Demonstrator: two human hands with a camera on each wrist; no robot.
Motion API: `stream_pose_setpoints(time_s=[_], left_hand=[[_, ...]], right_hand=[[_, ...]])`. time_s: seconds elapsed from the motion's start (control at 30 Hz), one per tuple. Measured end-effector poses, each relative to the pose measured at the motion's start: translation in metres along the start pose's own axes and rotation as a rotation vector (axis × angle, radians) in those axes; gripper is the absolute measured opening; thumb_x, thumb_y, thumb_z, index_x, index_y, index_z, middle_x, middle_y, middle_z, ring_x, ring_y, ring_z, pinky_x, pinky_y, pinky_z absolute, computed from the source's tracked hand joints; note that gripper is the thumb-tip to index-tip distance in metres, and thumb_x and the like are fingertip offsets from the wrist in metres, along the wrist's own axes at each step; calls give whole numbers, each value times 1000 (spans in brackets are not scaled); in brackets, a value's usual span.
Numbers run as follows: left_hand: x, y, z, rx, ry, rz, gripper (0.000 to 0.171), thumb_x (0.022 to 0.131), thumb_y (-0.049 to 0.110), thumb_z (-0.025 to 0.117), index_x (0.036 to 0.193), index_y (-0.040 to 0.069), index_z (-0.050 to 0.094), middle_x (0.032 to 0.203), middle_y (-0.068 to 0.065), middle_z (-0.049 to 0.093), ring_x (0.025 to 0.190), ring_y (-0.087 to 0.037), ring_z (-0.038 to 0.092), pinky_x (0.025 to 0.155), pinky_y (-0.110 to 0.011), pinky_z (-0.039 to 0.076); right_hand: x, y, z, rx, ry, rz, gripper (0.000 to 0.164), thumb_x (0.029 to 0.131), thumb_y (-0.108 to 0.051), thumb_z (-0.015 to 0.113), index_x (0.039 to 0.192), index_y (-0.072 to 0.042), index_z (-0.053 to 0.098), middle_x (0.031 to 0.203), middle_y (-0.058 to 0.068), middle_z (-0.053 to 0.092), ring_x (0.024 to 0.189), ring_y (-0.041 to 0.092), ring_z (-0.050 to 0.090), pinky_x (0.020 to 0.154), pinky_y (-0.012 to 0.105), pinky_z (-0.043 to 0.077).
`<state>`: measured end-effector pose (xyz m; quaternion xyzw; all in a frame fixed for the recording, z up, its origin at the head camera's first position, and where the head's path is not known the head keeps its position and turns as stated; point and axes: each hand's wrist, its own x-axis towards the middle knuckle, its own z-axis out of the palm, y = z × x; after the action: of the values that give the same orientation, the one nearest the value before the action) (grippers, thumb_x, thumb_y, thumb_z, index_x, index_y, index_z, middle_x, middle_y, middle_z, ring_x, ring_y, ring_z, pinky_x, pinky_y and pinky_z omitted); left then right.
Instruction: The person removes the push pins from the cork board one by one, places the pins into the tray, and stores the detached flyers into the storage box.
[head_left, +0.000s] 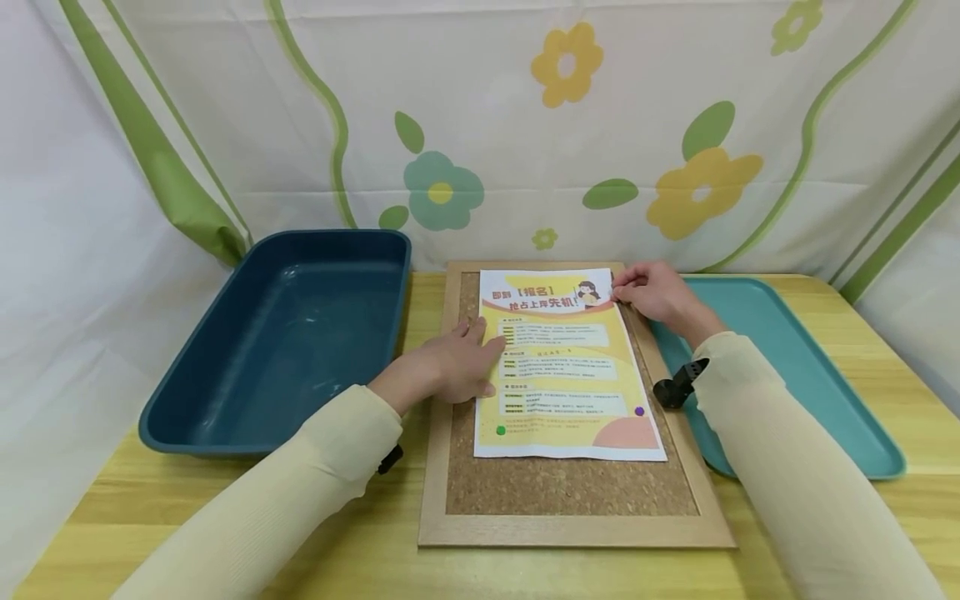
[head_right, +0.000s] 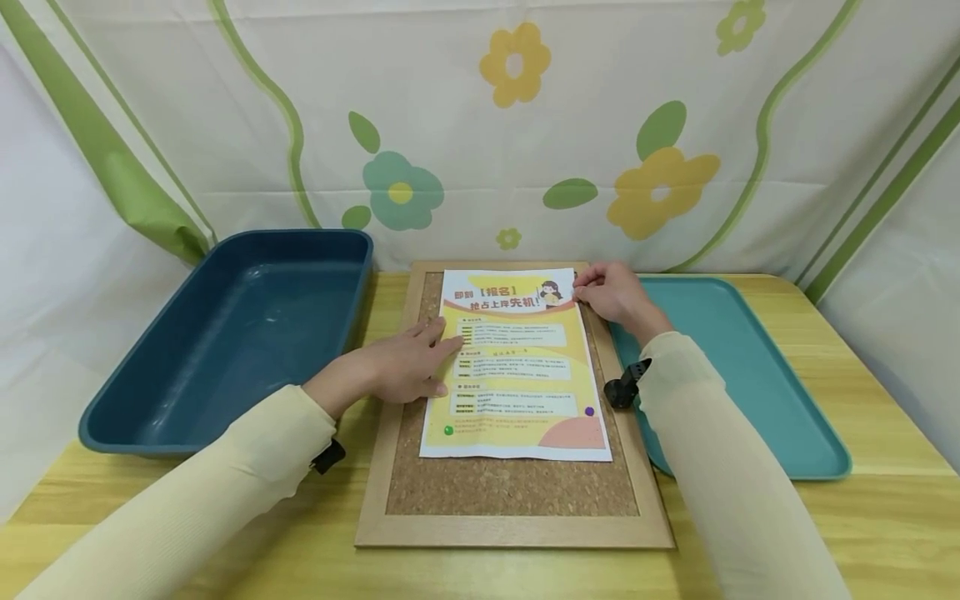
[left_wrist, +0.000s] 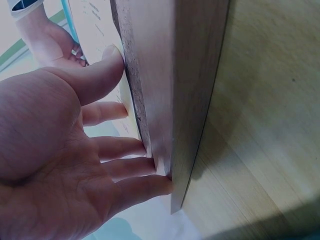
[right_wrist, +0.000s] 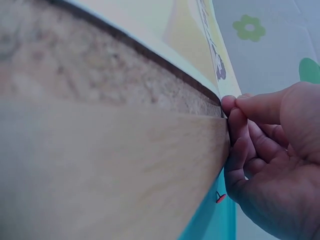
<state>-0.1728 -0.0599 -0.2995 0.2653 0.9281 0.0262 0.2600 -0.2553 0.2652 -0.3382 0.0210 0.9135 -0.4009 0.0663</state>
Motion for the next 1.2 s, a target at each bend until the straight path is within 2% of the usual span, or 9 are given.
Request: stream_pose_setpoints(time_s=[0.33, 0.57, 0.73, 0.9, 1.0, 1.2], left_hand=[[1, -1, -1, -3, -8, -4, 76, 111, 34, 56, 173, 19, 16, 179, -20, -2, 167, -42, 0, 132, -56, 23], [1, -1, -1, -10, -8, -3, 75, 111, 34, 56, 173, 18, 16, 179, -21, -2, 167, -42, -1, 132, -57, 23], [1, -1, -1, -9, -15, -5, 75, 111, 34, 55, 173, 18, 15, 179, -20, -3, 167, -41, -1, 133, -56, 23], [-1, -2, -1, -6, -21, -1, 75, 111, 34, 54, 173, 18, 15, 179, -21, -4, 167, -41, -2, 133, -55, 23], [-1, -1, -1, -4, -15, 1, 75, 111, 34, 55, 173, 18, 15, 179, -21, -4, 167, -42, -1, 132, -56, 23], [0, -1, -1, -5, -12, -2, 75, 111, 34, 55, 173, 18, 16, 179, -21, -3, 167, -41, -1, 132, -56, 24]], right_hand=[[-2, 7, -3, 42, -5, -18, 27, 107, -20, 66, 125, 0, 68, 118, 13, 71, 105, 26, 63, 80, 26, 51], [-5, 11, -6, 80, -11, -23, 33, 106, -22, 67, 130, -1, 68, 122, 9, 70, 108, 24, 58, 81, 26, 51], [-6, 14, -10, 96, 2, -18, 35, 104, -22, 70, 131, 0, 69, 122, 8, 71, 103, 18, 60, 81, 24, 53], [-6, 21, -14, 92, 28, -6, 37, 103, -23, 72, 131, 0, 71, 130, 12, 68, 96, 11, 61, 81, 25, 55], [-7, 25, -18, 83, 39, -10, 37, 103, -23, 72, 133, 0, 71, 135, 14, 65, 96, 12, 61, 80, 25, 55], [-12, 31, -26, 58, 52, -14, 40, 104, -26, 72, 133, 0, 71, 131, 11, 64, 97, 16, 59, 79, 27, 54]])
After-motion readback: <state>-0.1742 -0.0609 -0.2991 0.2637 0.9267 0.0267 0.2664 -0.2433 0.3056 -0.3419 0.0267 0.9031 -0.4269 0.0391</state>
